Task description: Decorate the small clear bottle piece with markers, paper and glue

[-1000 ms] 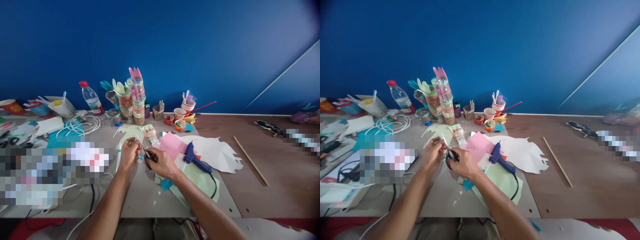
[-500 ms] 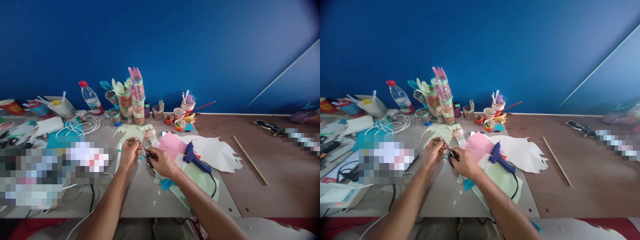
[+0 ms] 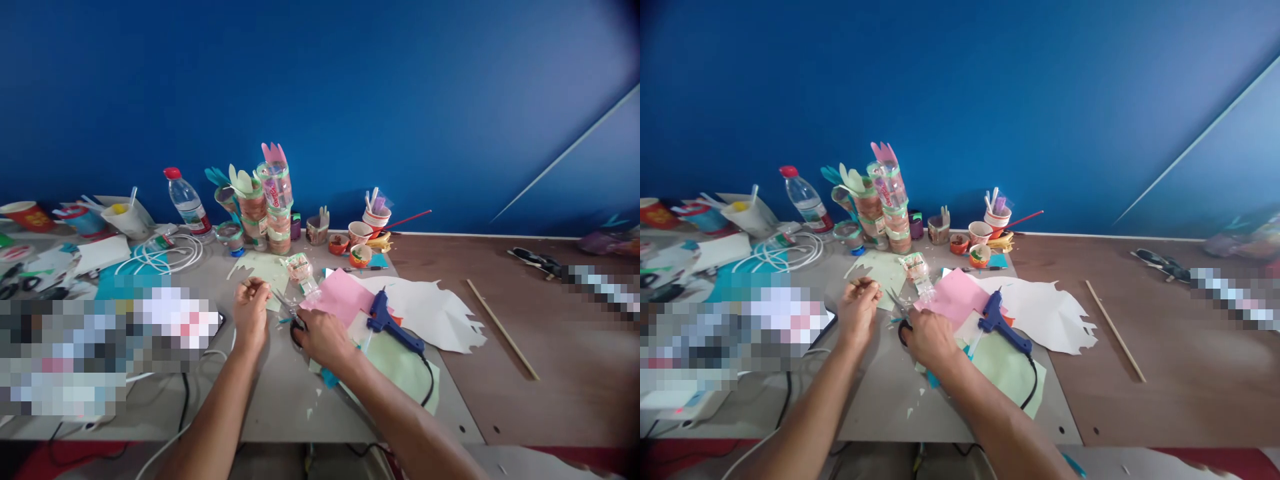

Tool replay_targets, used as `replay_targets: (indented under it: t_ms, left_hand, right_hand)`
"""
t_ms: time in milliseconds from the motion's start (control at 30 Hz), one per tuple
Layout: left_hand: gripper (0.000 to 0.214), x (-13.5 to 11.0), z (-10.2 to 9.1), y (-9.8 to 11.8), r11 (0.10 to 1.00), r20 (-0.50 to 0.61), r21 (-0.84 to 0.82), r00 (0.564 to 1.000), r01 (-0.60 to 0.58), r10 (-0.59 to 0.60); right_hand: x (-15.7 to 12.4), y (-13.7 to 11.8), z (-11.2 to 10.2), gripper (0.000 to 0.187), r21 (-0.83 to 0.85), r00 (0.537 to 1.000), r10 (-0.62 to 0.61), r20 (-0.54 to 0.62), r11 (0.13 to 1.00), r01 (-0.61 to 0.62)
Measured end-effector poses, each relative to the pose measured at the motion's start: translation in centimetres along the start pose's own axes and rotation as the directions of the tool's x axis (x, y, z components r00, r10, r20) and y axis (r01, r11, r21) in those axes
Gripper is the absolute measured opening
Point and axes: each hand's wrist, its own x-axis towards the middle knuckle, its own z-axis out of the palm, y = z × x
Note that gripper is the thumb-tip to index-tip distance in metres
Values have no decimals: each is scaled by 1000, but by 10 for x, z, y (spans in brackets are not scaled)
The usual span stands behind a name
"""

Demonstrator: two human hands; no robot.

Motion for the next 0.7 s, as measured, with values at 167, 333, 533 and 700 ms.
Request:
replay_targets:
  t_ms: [167, 333, 533, 700]
  left_hand:
    - [26, -5, 0, 2, 991, 46, 118, 997, -66, 61]
    - [21, -9, -1, 5, 976, 105, 195, 991, -101, 82]
    - [25, -10, 2, 3, 995, 131, 94, 990, 36, -49]
    - [35, -17, 9, 6, 983, 205, -6, 963, 182, -177]
  right_hand:
    - [-7, -13, -5, 31, -137, 996, 18, 92, 991, -5]
    - [-11, -20, -8, 37, -160, 990, 17, 139, 987, 6]
    - [7, -8, -20, 26, 175, 998, -37, -57, 984, 46]
    - [32, -3, -28, 17, 507, 962, 100, -252, 861, 43]
